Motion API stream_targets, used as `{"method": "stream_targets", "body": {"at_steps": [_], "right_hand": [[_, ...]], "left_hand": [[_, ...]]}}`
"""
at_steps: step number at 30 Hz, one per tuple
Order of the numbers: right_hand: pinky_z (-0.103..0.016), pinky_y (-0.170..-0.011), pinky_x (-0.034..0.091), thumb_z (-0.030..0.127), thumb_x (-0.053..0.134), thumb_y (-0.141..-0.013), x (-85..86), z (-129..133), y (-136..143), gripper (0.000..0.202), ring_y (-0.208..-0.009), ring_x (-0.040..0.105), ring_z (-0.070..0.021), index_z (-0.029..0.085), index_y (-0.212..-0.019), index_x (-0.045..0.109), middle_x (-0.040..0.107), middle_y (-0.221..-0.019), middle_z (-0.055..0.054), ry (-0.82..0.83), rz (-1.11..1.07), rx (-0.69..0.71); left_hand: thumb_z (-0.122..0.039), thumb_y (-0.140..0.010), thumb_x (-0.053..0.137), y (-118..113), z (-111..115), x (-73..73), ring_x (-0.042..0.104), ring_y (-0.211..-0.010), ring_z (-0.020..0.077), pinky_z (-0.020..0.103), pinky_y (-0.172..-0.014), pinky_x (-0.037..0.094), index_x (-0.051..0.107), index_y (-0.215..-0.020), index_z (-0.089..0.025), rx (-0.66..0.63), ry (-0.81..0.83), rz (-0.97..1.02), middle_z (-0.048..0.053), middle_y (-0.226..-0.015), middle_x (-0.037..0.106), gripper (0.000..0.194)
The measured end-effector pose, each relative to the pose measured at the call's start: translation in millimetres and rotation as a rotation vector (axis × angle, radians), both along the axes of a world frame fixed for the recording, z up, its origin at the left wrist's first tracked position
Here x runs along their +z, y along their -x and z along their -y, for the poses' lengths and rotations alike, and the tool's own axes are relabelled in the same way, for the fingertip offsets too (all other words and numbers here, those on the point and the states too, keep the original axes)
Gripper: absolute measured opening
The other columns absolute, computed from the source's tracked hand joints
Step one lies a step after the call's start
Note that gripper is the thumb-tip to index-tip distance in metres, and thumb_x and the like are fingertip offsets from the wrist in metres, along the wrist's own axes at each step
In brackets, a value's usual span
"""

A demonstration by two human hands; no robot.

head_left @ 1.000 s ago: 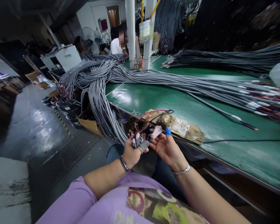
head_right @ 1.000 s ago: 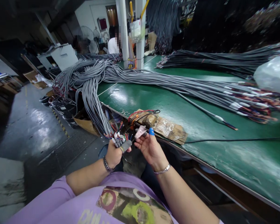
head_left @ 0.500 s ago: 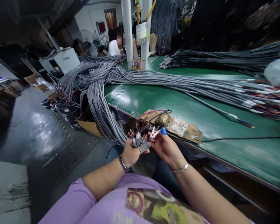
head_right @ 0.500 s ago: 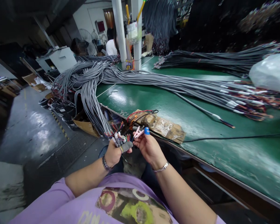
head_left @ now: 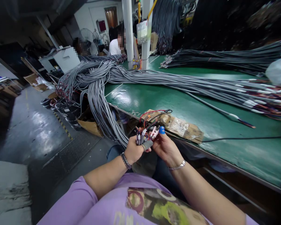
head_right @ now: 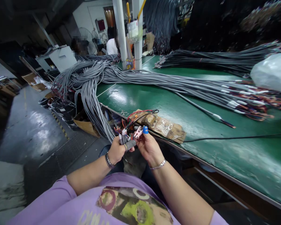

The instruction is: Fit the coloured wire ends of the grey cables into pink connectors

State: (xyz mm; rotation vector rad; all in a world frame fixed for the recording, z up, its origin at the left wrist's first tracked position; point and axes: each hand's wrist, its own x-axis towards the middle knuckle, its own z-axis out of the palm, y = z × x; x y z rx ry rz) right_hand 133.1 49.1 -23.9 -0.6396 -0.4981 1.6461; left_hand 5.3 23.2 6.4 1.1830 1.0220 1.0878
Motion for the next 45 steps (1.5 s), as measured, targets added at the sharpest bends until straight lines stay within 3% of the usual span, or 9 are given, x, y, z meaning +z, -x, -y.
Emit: {"method": "stream_targets", "body": {"at_steps": [10, 18, 23, 27, 33, 35, 38, 41, 45], "right_hand": [[-0.025, -0.058, 0.052, 0.065, 0.061, -0.074, 3.1, 10.0, -9.8, 0.042, -0.062, 0.061, -0.0138, 0.023, -0.077, 0.066, 0.067, -0.069, 0.000, 0.062, -0.034, 0.084], [-0.024, -0.058, 0.053, 0.053, 0.070, -0.073, -1.0, 20.7, -16.4, 0.031, -0.059, 0.059, -0.0112, 0.022, -0.073, 0.065, 0.066, -0.069, 0.000, 0.172, -0.013, 0.037], [-0.023, -0.058, 0.050, 0.045, 0.074, -0.071, -0.4, 40.4, -16.2, 0.027, -0.059, 0.056, -0.0103, 0.021, -0.081, 0.070, 0.066, -0.073, -0.001, 0.029, 0.251, -0.105], [-0.025, -0.061, 0.049, 0.042, 0.070, -0.076, -1.0, 57.2, -16.6, 0.022, -0.064, 0.058, -0.0130, 0.023, -0.084, 0.072, 0.068, -0.074, -0.002, -0.135, 0.558, -0.203], [-0.032, -0.072, 0.052, 0.037, 0.066, -0.079, 22.2, 72.7, -2.8, 0.026, -0.076, 0.064, -0.0196, 0.023, -0.101, 0.069, 0.070, -0.084, -0.004, -0.510, 0.901, -0.063], [-0.032, -0.070, 0.052, 0.036, 0.069, -0.077, 31.6, 74.1, 2.8, 0.024, -0.074, 0.063, -0.0201, 0.023, -0.097, 0.069, 0.070, -0.083, -0.004, -0.589, 1.026, -0.054], [-0.034, -0.069, 0.050, 0.036, 0.070, -0.075, 35.3, 73.9, 6.4, 0.015, -0.072, 0.062, -0.0216, 0.024, -0.085, 0.071, 0.071, -0.081, -0.005, -0.610, 1.111, -0.124], [-0.035, -0.071, 0.050, 0.037, 0.068, -0.077, 26.3, 73.5, 3.2, 0.018, -0.075, 0.064, -0.0227, 0.026, -0.091, 0.071, 0.072, -0.085, -0.005, -0.535, 1.005, -0.126], [-0.035, -0.073, 0.050, 0.040, 0.068, -0.077, 12.6, 74.5, -7.8, 0.020, -0.078, 0.065, -0.0234, 0.026, -0.092, 0.071, 0.073, -0.087, -0.005, -0.435, 0.973, -0.131]], "left_hand": [[-0.046, -0.063, 0.077, 6.4, 5.7, 2.6, 0.055, -0.047, 0.0105, 0.024, -0.052, 0.047, 0.060, -0.053, -0.011, 0.032, -0.027, 0.005, 0.002, -0.051, 0.060, 0.040], [-0.044, -0.064, 0.077, 22.2, 11.7, -1.4, 0.060, -0.052, 0.0129, 0.026, -0.057, 0.049, 0.065, -0.063, -0.010, -0.052, 0.015, 0.005, 0.004, -0.056, 0.064, 0.036], [-0.042, -0.057, 0.083, 27.7, 12.3, -2.2, 0.063, -0.055, 0.0151, 0.029, -0.061, 0.051, 0.063, -0.065, -0.011, -0.010, 0.110, 0.109, 0.004, -0.057, 0.065, 0.038], [-0.043, -0.056, 0.082, 33.1, 16.1, -5.0, 0.063, -0.058, 0.0157, 0.029, -0.063, 0.050, 0.066, -0.067, -0.010, 0.004, 0.091, 0.101, 0.004, -0.059, 0.065, 0.039], [-0.040, -0.061, 0.079, 36.3, 23.0, -9.6, 0.057, -0.062, 0.0136, 0.027, -0.065, 0.046, 0.067, -0.071, -0.010, -0.068, -0.049, -0.020, 0.003, -0.064, 0.064, 0.033], [-0.034, -0.062, 0.078, 36.8, 25.8, -12.2, 0.054, -0.063, 0.0123, 0.025, -0.064, 0.045, 0.067, -0.074, -0.011, -0.104, -0.121, -0.100, 0.002, -0.068, 0.063, 0.028], [-0.029, -0.065, 0.075, 38.2, 30.9, -14.2, 0.051, -0.062, 0.0113, 0.023, -0.062, 0.044, 0.068, -0.079, -0.012, -0.148, -0.183, -0.189, 0.000, -0.068, 0.062, 0.024], [-0.036, -0.067, 0.075, 39.4, 36.2, -10.6, 0.057, -0.069, 0.0147, 0.027, -0.068, 0.048, 0.070, -0.088, -0.014, -0.173, -0.190, -0.114, 0.003, -0.077, 0.067, 0.031], [-0.047, -0.073, 0.069, 42.2, 43.0, -0.6, 0.064, -0.084, 0.0205, 0.033, -0.083, 0.050, 0.072, -0.088, -0.014, -0.087, -0.175, -0.026, 0.007, -0.088, 0.071, 0.036]]}}
